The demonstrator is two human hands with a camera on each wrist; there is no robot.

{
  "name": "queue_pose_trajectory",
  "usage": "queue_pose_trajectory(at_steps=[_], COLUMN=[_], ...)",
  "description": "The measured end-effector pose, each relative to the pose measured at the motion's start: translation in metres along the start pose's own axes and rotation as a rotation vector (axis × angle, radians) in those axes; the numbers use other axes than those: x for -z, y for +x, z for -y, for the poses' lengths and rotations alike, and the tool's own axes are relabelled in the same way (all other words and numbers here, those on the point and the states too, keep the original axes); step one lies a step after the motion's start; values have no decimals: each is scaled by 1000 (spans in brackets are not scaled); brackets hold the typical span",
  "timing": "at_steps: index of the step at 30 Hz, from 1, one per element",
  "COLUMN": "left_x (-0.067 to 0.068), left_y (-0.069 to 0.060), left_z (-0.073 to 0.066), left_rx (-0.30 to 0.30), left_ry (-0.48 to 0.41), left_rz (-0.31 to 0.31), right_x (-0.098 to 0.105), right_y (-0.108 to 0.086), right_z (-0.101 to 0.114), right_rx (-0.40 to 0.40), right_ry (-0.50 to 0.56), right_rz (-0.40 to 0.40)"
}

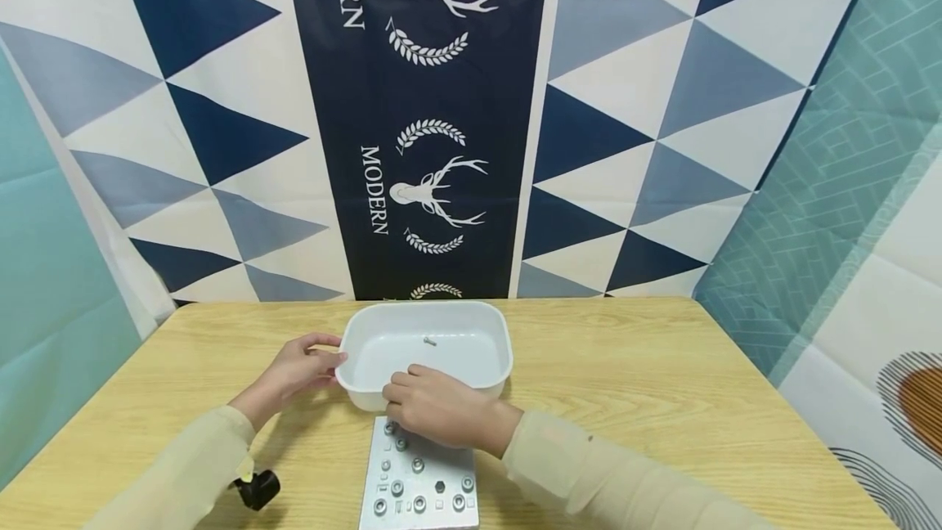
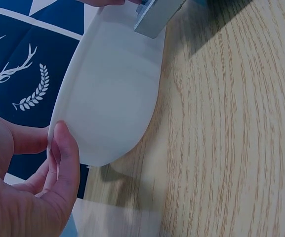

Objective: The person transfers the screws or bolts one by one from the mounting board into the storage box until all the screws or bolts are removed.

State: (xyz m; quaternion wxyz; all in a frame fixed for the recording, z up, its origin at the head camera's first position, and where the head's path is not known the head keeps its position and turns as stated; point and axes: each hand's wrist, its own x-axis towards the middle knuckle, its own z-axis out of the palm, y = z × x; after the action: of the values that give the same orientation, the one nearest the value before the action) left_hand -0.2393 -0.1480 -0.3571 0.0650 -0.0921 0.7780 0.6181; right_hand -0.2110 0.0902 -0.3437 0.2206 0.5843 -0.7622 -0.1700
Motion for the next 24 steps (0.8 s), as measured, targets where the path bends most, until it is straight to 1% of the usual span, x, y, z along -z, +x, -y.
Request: queue_pose_trajectory(at_steps=[3,13,24], left_x=[0,0,0], left_y=[0,1,1], left_z=[2,2,4], left_rx=[1,-7,-6], left_ry=[2,5,18], left_rz=[-3,-5,-10], right_x=[-2,-5,-6], right_y=[-1,-2,-3], right_z=[1,1,5], right_rx=[-16,-53,-60], right_ry=[47,149,172], right_rz=[-3,-30,-79])
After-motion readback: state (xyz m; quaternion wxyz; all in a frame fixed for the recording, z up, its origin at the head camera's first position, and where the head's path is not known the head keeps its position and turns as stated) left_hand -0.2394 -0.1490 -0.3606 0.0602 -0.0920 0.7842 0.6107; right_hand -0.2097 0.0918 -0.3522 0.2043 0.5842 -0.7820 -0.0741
